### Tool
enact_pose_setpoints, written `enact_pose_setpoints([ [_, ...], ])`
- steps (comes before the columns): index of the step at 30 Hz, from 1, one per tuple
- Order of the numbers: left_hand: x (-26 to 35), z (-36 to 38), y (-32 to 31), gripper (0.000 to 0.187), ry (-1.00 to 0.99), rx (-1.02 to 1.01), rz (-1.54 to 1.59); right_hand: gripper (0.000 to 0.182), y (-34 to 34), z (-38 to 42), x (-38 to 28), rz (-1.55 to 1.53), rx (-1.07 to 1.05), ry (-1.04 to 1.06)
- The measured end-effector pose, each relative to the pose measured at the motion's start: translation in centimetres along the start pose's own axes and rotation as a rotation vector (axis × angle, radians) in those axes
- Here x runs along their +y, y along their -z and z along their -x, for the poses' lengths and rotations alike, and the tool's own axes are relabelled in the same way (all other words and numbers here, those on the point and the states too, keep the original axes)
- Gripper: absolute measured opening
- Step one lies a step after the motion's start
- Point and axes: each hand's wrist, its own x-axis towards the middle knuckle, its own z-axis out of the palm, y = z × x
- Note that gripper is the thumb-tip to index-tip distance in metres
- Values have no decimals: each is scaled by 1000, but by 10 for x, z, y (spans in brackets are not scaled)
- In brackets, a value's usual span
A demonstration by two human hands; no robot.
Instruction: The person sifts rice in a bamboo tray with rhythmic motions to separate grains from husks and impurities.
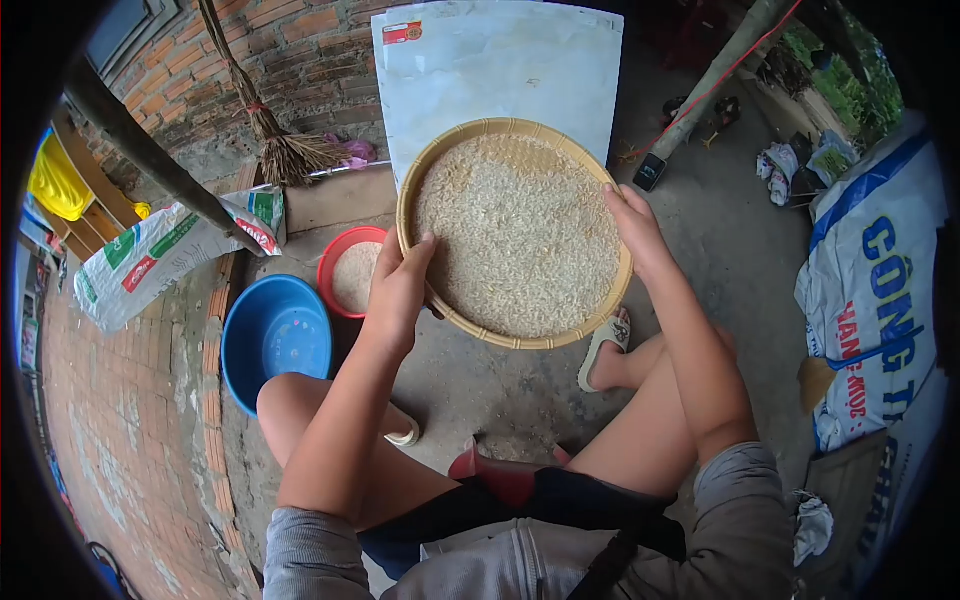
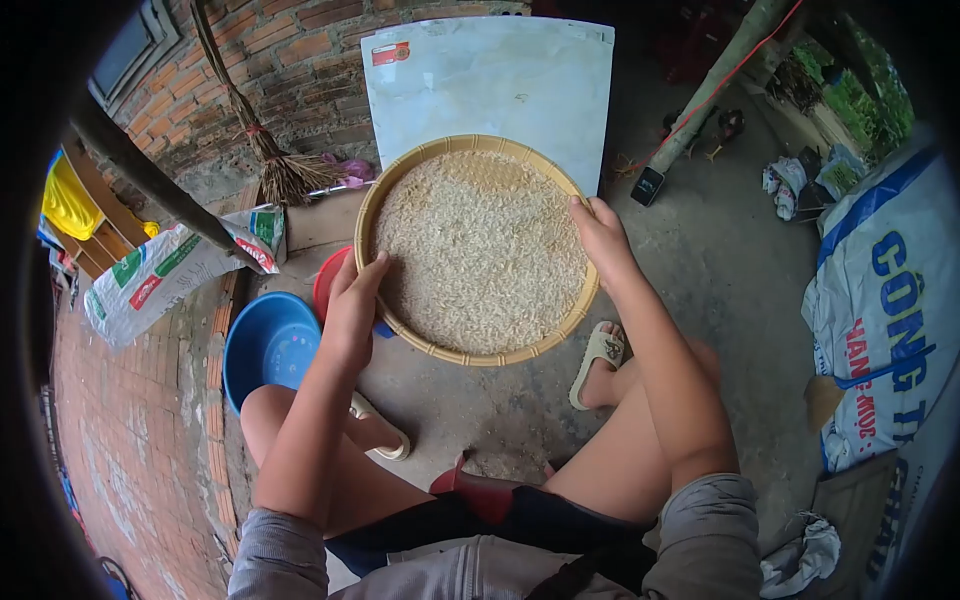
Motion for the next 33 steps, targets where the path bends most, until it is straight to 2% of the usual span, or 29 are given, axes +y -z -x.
enact_pose_setpoints([
  [1,10,3,0,33,126,-92,-59,26,6,5,0,7,14,-1],
  [2,13,0,2,33,114,-99,-52,27,10,8,-3,15,24,5],
  [4,13,-16,9,34,254,-60,-62,28,2,36,-14,92,56,11],
  [6,11,-33,18,33,278,-67,31,29,-8,64,-27,160,91,14],
  [8,-3,-52,28,31,298,-87,134,30,-13,90,-47,48,66,-106],
  [10,8,-37,14,30,241,-92,142,30,-10,101,-42,-62,87,-80],
  [12,21,-17,0,31,147,-132,105,28,0,97,-22,-157,196,135],
  [14,14,-5,-10,33,78,-138,121,28,16,100,-20,-157,201,157],
  [16,27,17,-28,34,160,-102,53,28,33,110,-30,-177,135,19],
  [18,25,27,-36,33,160,-179,108,32,47,106,-36,-253,178,-35],
  [20,34,47,-47,33,52,-208,9,38,66,90,-23,-512,89,-121],
  [21,32,50,-46,32,10,-181,-16,43,61,89,-23,-515,71,-105],
  [24,18,33,-14,34,167,-87,-29,36,29,97,-26,-578,9,-163],
  [26,-14,-7,26,35,283,-10,-42,33,-8,119,-32,-467,-4,-75],
  [28,-5,-17,43,38,370,-67,188,29,-24,125,-30,-519,-121,-136],
  [30,1,-13,36,35,305,-75,216,27,-23,110,-26,-432,-40,-151],
  [32,-22,-7,18,32,28,14,38,27,-8,83,-11,-441,-9,-95],
  [33,-23,5,3,32,48,94,-46,27,-3,78,-14,-437,39,-105],
])
